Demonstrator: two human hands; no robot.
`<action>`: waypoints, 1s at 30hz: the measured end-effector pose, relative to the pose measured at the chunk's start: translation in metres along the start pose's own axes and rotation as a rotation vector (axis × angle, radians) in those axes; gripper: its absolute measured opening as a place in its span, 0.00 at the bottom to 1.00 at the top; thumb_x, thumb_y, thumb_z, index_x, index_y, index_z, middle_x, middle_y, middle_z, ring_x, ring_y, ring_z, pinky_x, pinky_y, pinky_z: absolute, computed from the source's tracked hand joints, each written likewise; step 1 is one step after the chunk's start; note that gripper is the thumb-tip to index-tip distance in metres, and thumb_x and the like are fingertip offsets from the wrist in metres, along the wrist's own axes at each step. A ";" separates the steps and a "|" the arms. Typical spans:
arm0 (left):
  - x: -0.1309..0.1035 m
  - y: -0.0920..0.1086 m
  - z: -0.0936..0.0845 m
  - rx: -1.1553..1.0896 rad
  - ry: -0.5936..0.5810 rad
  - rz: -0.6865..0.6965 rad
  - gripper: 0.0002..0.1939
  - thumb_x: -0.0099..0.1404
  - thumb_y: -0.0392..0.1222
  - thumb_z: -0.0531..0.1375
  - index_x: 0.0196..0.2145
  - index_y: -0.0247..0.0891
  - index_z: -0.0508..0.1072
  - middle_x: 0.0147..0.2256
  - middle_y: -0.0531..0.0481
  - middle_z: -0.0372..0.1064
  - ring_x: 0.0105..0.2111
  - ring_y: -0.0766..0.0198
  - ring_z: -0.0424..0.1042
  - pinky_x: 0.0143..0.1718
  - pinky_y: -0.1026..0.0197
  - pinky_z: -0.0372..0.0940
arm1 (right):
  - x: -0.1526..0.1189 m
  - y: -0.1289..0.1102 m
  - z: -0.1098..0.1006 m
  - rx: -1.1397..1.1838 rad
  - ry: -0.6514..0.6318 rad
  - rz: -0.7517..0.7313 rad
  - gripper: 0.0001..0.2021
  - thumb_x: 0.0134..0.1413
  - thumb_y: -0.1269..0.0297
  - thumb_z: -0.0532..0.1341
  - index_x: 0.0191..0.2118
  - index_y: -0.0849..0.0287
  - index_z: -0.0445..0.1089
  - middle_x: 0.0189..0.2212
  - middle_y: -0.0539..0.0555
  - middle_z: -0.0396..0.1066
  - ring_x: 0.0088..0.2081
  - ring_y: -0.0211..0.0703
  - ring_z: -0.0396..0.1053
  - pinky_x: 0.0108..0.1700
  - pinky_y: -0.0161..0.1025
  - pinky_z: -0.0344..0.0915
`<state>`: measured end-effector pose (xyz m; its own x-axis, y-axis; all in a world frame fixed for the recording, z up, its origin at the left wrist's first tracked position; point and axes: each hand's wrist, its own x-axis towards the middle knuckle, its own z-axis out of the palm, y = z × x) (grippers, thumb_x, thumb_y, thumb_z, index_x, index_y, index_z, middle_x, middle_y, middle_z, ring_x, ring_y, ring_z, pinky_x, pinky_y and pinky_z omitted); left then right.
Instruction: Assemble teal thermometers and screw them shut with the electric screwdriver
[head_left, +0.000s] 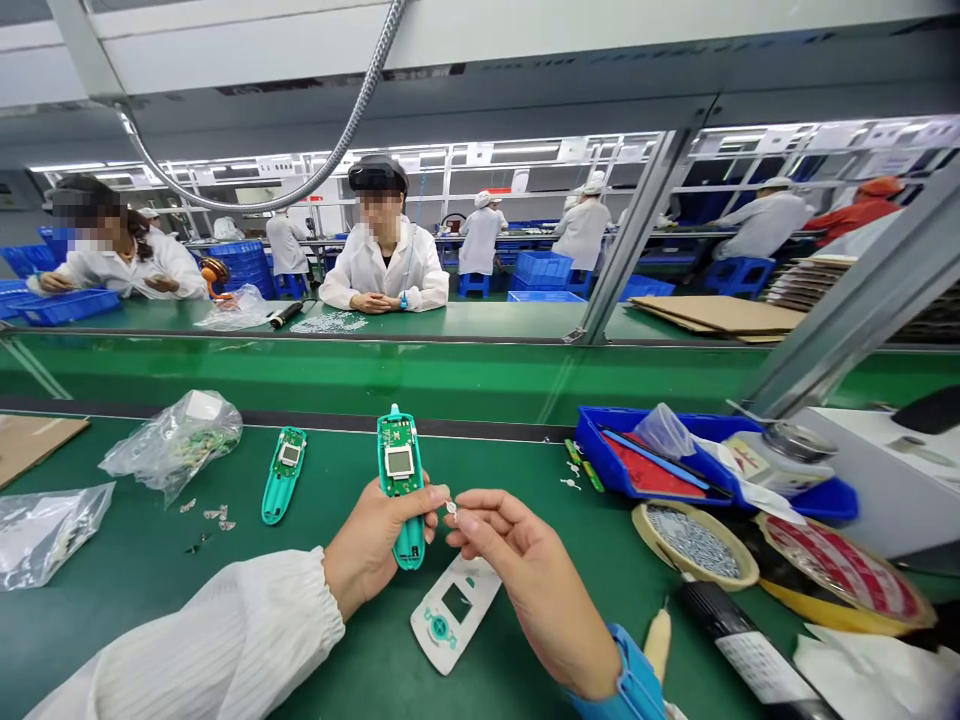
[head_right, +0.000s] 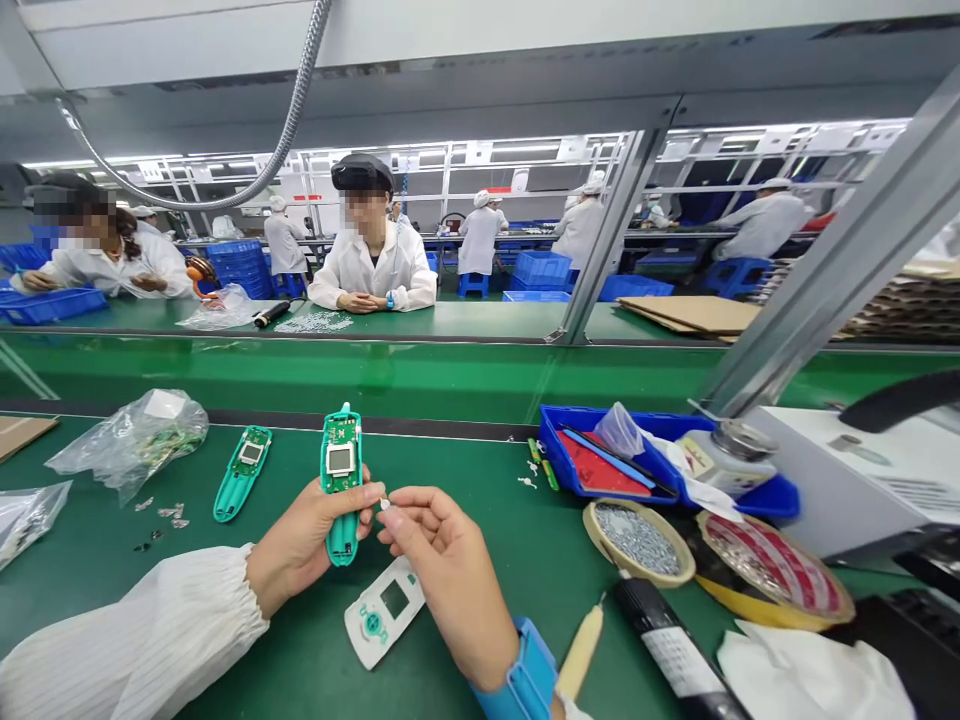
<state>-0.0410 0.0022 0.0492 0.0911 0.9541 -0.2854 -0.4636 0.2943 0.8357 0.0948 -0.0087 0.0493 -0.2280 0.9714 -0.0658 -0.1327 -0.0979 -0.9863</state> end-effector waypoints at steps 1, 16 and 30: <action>0.000 -0.001 0.000 -0.011 0.011 -0.009 0.18 0.41 0.40 0.68 0.27 0.34 0.64 0.18 0.57 0.61 0.18 0.74 0.60 0.20 0.70 0.57 | 0.001 0.001 -0.001 -0.025 0.008 -0.002 0.17 0.39 0.52 0.65 0.33 0.59 0.67 0.27 0.52 0.70 0.30 0.39 0.67 0.32 0.35 0.64; -0.003 -0.005 -0.003 0.043 -0.036 0.092 0.15 0.44 0.38 0.67 0.28 0.33 0.66 0.25 0.52 0.68 0.26 0.69 0.67 0.28 0.67 0.61 | 0.007 0.011 -0.004 0.056 0.109 -0.062 0.15 0.37 0.57 0.67 0.30 0.60 0.68 0.26 0.51 0.69 0.30 0.39 0.67 0.34 0.36 0.63; -0.011 -0.008 0.004 0.242 0.021 0.264 0.11 0.46 0.43 0.66 0.23 0.34 0.69 0.24 0.51 0.67 0.26 0.68 0.65 0.31 0.64 0.62 | 0.005 0.015 0.002 0.016 0.101 0.012 0.16 0.38 0.52 0.66 0.28 0.60 0.69 0.25 0.50 0.67 0.28 0.37 0.63 0.31 0.34 0.60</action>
<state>-0.0348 -0.0102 0.0479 -0.0238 0.9984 -0.0519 -0.2460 0.0445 0.9682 0.0898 -0.0060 0.0349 -0.1311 0.9870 -0.0932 -0.1464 -0.1122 -0.9828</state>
